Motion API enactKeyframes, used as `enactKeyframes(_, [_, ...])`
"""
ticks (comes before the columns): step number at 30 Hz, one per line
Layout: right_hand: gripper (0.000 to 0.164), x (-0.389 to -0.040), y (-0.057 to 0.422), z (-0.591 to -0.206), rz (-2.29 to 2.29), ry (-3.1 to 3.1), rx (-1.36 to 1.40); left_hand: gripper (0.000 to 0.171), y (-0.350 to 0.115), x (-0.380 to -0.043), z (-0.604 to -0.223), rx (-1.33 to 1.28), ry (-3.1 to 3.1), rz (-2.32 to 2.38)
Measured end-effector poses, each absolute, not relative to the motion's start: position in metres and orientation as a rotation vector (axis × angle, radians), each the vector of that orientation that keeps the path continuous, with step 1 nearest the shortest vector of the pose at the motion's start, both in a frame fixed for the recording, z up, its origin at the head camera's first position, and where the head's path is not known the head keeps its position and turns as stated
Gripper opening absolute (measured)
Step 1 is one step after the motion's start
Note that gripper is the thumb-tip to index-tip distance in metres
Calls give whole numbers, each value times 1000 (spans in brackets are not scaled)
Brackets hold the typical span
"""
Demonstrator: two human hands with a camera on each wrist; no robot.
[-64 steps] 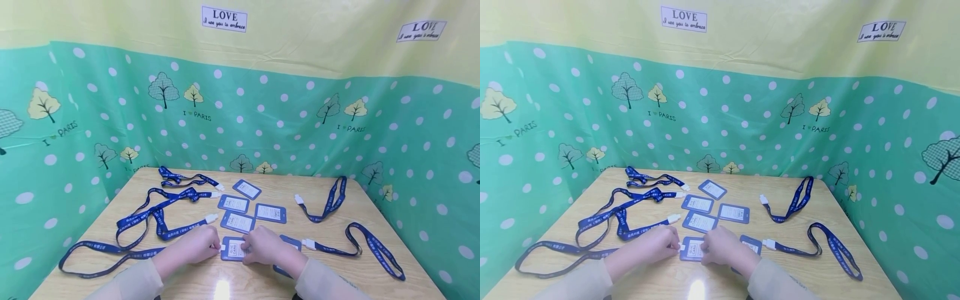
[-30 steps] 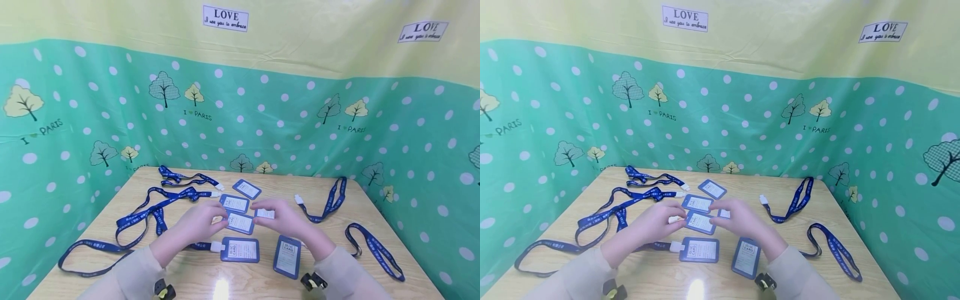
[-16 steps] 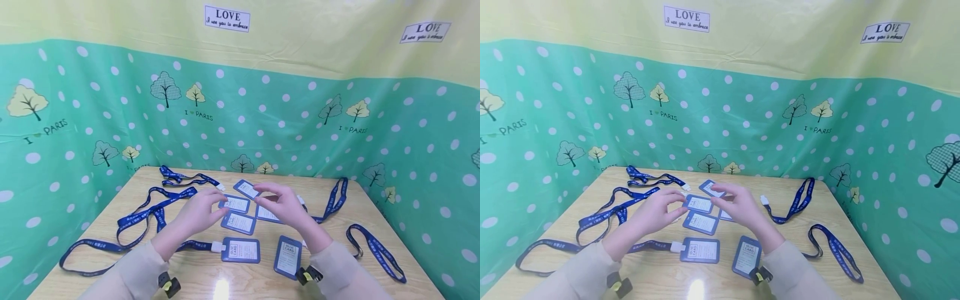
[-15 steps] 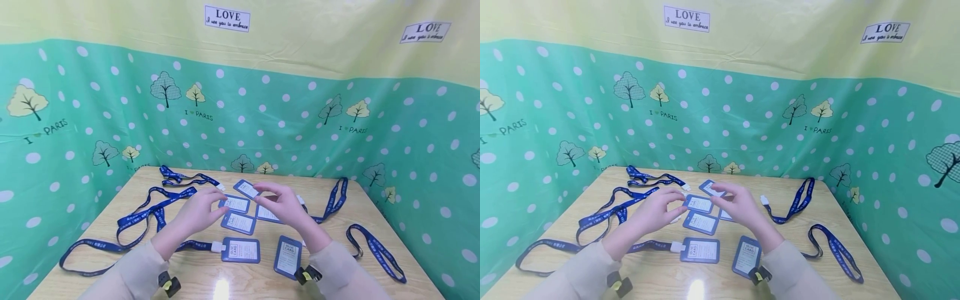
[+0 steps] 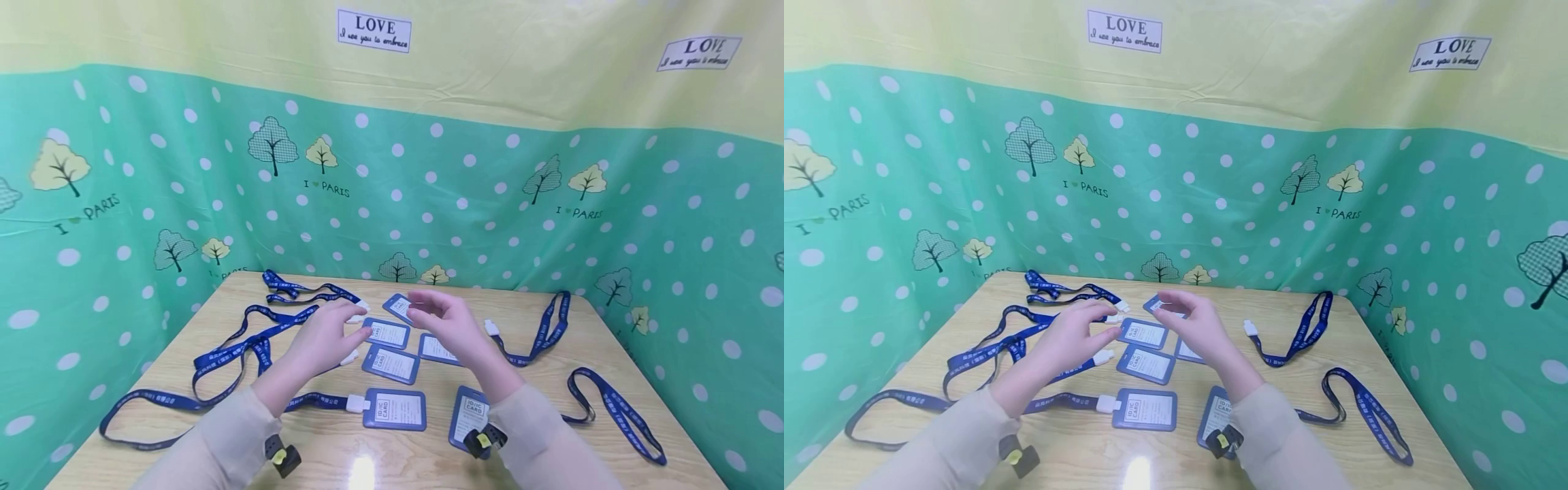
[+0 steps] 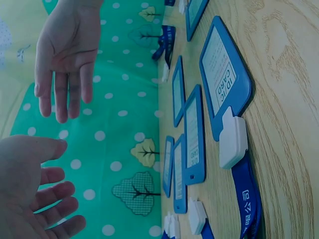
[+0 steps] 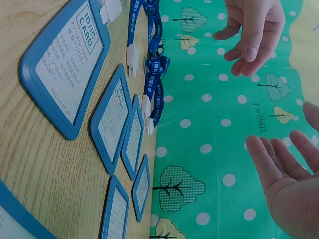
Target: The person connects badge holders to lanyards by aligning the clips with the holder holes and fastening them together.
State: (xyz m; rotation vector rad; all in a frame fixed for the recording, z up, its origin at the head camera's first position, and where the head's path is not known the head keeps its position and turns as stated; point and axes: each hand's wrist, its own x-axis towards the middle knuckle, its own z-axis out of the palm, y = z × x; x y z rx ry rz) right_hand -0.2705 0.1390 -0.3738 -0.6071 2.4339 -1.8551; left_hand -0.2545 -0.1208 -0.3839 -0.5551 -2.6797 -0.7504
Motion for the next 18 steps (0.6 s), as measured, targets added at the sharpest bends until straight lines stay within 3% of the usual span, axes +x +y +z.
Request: enactKeyframes(18, [43, -285, 124, -395, -1931, 2296, -480, 49, -124, -269, -400, -351, -2829, -762])
